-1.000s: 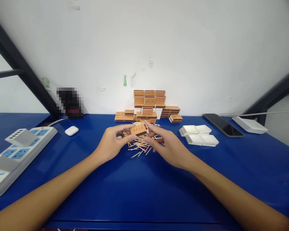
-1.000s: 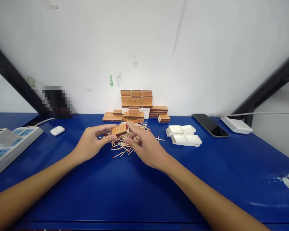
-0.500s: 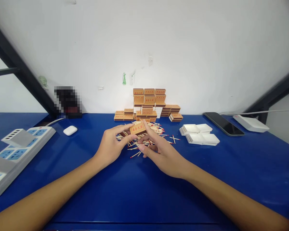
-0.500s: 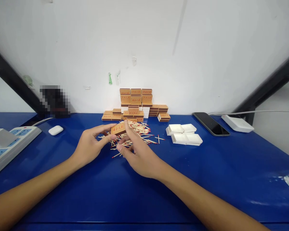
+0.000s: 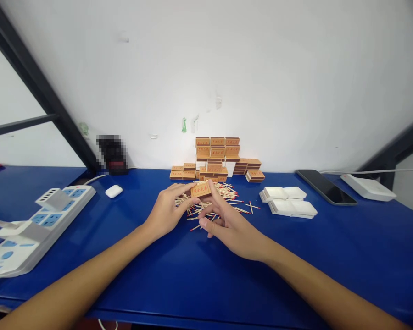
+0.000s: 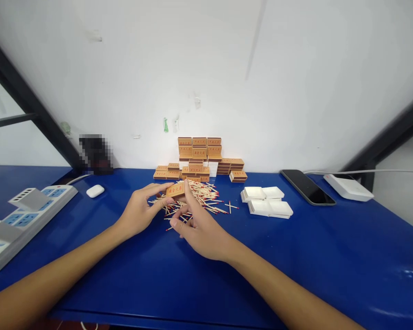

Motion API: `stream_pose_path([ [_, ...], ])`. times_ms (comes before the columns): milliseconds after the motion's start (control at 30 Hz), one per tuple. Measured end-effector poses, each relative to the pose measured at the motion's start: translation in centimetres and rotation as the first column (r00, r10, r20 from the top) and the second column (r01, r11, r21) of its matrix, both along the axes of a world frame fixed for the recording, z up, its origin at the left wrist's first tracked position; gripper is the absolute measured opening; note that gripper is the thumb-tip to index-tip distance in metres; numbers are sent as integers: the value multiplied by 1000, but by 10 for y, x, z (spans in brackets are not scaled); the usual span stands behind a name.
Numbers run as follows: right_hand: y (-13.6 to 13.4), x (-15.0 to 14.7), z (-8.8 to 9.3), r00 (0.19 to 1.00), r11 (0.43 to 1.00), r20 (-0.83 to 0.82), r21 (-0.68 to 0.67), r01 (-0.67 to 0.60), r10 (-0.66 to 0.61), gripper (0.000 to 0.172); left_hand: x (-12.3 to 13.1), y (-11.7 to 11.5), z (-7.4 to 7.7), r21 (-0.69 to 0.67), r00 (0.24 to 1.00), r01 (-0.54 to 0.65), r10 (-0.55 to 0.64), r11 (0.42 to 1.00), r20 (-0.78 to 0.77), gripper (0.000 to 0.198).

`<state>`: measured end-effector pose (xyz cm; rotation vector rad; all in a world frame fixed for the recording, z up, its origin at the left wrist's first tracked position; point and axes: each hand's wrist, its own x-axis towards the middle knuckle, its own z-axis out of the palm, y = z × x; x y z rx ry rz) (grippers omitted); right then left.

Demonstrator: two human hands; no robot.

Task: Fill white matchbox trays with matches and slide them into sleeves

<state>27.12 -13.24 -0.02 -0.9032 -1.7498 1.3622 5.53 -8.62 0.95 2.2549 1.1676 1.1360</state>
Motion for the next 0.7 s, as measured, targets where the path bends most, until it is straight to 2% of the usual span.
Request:
stream_pose_path([
  [67, 2, 1, 1, 999, 999, 14, 44, 32, -33, 95, -10, 14, 4, 38, 998, -29, 31, 999, -49, 42],
  [133, 7, 5, 3, 994, 989, 31, 104, 105, -108, 93, -26, 37, 7, 44, 978, -133, 139, 990, -157, 44],
  [267, 21, 18, 6, 958, 943, 31, 187, 275, -285, 75, -59, 89, 5, 16, 949, -241, 239, 970, -207, 38],
  [367, 29, 25, 6, 928, 907, 45, 234, 349, -369, 61, -72, 113, -4, -19, 936, -280, 269, 960, -228, 37],
  [500, 32, 28, 6, 912, 878, 80, 314, 361, -403, 41, -72, 123, -13, -29, 910, -349, 331, 937, -247, 37],
  [700, 30, 29, 10, 884, 822, 155, 465, 329, -441, 19, -62, 127, -8, -2, 881, -419, 406, 908, -243, 28],
])
